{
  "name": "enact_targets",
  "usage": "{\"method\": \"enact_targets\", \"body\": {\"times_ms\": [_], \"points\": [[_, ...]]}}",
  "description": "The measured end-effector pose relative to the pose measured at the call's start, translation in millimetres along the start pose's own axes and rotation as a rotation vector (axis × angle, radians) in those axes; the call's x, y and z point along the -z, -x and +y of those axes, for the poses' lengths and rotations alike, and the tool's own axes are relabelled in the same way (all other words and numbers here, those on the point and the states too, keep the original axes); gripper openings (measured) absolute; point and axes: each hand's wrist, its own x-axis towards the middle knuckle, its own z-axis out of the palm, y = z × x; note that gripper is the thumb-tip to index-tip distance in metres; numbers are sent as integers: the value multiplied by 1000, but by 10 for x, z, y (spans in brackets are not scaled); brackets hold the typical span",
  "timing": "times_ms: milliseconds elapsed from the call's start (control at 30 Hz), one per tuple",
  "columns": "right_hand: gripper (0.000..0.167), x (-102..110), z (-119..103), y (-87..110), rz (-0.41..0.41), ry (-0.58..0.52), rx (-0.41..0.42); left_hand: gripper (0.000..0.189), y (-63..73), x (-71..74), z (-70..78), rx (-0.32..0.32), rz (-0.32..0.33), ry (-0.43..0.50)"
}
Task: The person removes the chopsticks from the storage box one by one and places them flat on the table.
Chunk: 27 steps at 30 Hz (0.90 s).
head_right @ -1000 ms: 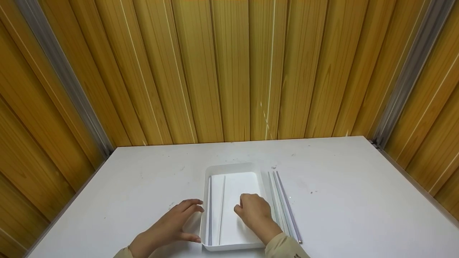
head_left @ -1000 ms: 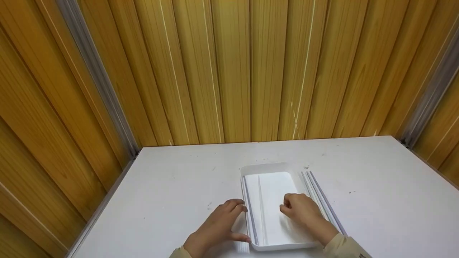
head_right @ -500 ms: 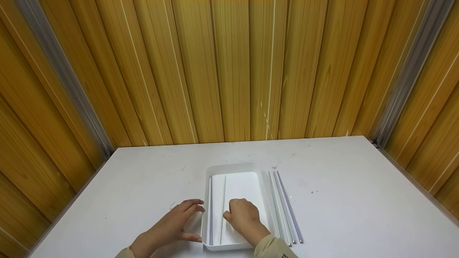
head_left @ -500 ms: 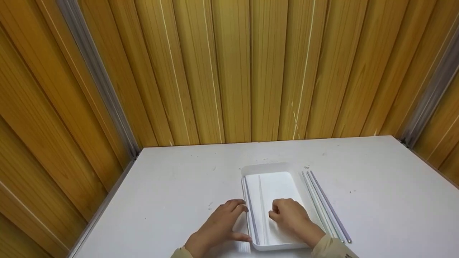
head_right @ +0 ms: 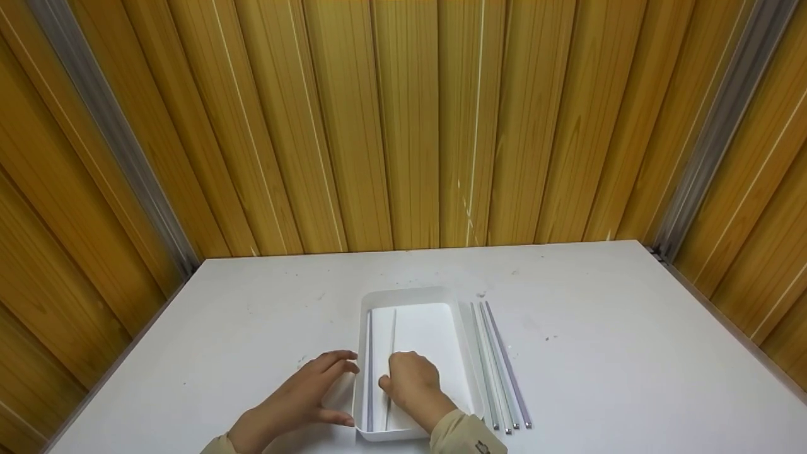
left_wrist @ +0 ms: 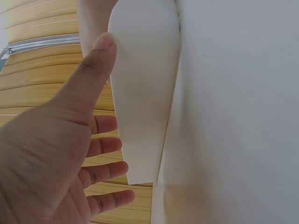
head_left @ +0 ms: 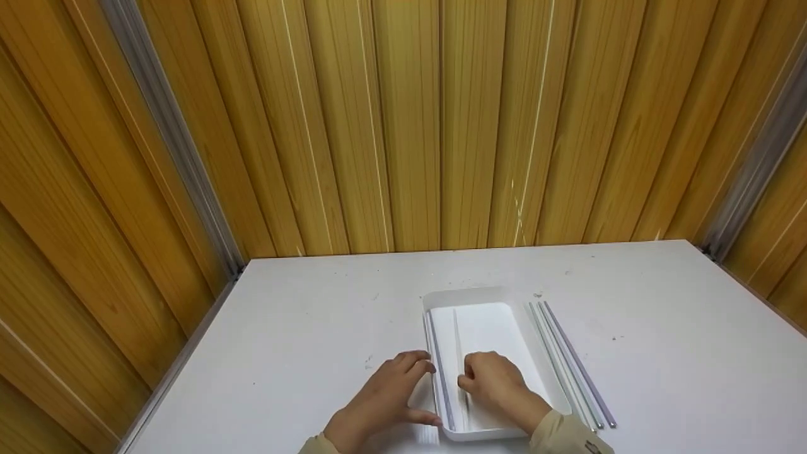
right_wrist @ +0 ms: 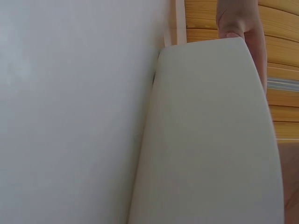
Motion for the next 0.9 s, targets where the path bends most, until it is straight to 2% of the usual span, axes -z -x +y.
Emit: {"method": "enact_targets", "body": {"times_ms": [267,500,667,900], "points": [[20,-67,-27,-36,-14,5,-17,71,-2,6,6,7,9,18],[21,-80,-39,-53,-53,61,-69,70,1,10,10,21,-1,24],[22,-97,-43,-67,-49,92,-87,70,2,12,6,7,9,24],[22,-110,-29,-65,-56,61,-78,71,8,0,2,11,0,18]]}}
